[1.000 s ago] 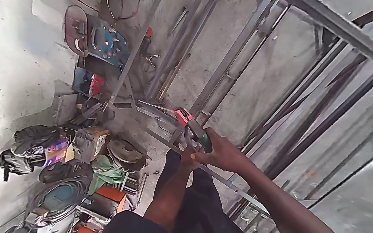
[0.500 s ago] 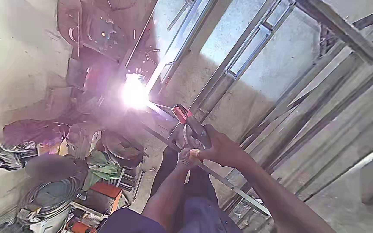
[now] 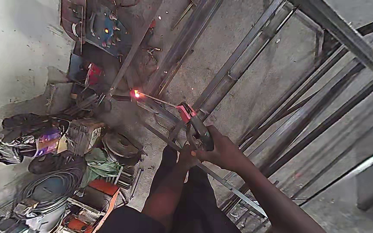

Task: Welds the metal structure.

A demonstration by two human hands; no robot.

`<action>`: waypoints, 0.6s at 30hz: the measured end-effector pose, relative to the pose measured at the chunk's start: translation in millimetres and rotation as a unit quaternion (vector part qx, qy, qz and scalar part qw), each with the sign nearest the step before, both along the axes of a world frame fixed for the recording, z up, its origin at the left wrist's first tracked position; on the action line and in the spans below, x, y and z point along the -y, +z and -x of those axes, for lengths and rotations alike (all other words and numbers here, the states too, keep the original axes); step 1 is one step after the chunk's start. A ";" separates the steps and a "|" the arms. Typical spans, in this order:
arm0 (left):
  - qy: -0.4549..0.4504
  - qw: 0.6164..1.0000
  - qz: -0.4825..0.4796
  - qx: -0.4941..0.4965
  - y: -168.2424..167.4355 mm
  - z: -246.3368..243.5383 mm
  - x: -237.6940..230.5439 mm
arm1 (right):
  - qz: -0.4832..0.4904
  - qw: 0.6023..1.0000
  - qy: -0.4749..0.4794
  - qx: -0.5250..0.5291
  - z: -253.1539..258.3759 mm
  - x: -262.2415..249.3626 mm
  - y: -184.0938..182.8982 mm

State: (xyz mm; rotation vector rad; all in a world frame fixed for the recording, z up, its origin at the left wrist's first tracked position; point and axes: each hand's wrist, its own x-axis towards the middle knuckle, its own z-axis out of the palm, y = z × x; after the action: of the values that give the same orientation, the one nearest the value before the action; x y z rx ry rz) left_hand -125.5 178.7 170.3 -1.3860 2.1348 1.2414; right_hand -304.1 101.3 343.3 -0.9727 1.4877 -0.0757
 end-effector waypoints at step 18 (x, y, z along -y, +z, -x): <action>0.017 0.997 0.072 -0.025 2.3 1.3 -3.0 | -0.006 1.000 0.020 0.007 -3.2 4.2 -6.0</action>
State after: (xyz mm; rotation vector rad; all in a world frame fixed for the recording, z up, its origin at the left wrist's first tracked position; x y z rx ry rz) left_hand -126.7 181.7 172.6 -1.4696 2.2832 1.1668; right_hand -301.0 97.1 337.3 -0.9900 1.4535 -0.0461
